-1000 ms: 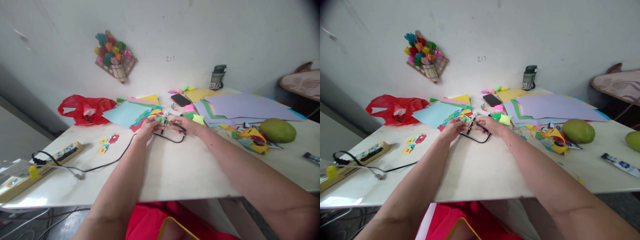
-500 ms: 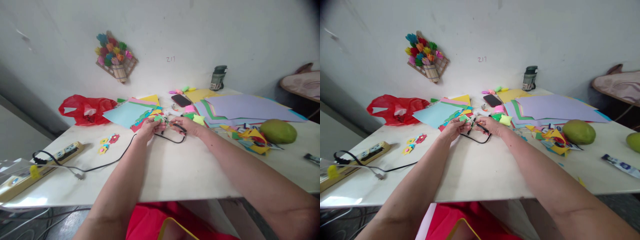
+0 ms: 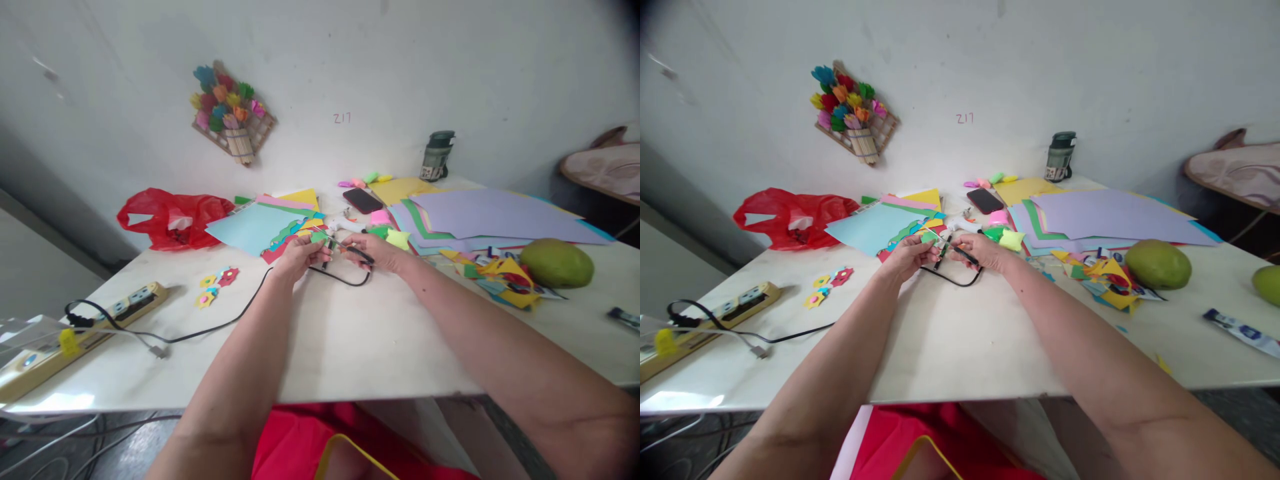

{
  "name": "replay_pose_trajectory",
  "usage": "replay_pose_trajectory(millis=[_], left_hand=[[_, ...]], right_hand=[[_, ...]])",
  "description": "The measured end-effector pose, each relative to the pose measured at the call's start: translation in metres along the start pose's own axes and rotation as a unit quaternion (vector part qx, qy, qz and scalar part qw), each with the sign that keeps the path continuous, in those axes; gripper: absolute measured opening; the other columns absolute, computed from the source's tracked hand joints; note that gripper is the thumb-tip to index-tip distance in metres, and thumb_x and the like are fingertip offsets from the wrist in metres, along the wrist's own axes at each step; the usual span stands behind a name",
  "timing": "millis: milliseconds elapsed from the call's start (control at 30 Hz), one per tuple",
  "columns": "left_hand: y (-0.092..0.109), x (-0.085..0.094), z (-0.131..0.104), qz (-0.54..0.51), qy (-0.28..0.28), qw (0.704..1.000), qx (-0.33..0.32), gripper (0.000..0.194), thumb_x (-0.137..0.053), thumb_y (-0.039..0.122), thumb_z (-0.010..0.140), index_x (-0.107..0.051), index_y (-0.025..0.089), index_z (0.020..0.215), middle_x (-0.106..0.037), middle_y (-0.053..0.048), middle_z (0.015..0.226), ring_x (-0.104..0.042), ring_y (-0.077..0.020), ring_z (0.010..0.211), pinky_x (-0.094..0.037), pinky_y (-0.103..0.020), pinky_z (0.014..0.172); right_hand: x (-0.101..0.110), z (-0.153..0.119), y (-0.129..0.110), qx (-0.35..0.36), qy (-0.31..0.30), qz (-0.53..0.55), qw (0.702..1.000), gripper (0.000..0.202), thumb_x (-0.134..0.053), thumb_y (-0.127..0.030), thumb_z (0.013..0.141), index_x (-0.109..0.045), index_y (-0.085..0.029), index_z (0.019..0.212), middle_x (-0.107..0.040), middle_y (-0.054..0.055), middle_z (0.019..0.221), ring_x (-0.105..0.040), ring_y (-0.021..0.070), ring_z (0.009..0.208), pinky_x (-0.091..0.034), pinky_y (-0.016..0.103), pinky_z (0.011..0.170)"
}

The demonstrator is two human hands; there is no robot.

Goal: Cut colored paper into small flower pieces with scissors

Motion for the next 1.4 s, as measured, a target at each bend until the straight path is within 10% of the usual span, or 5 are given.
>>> replay_pose_trajectory(millis=[1067,1400], left_hand=[[0.0011,0.005,-0.0003,0.008,-0.014,1.0,0.001,0.021,-0.074,0.019,0.069,-0.054,0.014,0.062,-0.058,0.003,0.053,-0.046,-0.004,0.041,-0.058,-0.03,0.071],[0.0008,0.0058,0.0008,0.008,-0.017,1.0,0.02,0.012,-0.068,0.016,0.075,-0.059,0.01,0.081,-0.072,-0.009,0.073,-0.067,-0.014,0.056,-0.054,-0.024,0.058]], right_hand=[[0.0026,0.0011,0.0045,-0.019,-0.007,-0.003,1.0,0.032,-0.072,-0.026,0.072,-0.058,-0.014,0.097,-0.051,-0.008,0.053,-0.039,0.0038,0.036,-0.032,0.017,0.034],[0.0015,0.0004,0.0048,-0.012,-0.014,0.017,1.0,0.03,-0.075,-0.028,0.069,-0.058,-0.016,0.09,-0.047,-0.009,0.05,-0.039,0.0044,0.038,-0.031,0.016,0.032]])
Point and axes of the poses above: each hand's wrist, its own z-axis towards the middle knuckle, its own x-axis out of the back of the hand, y = z × x, the point moved 2 cm from there along z, towards the middle knuckle
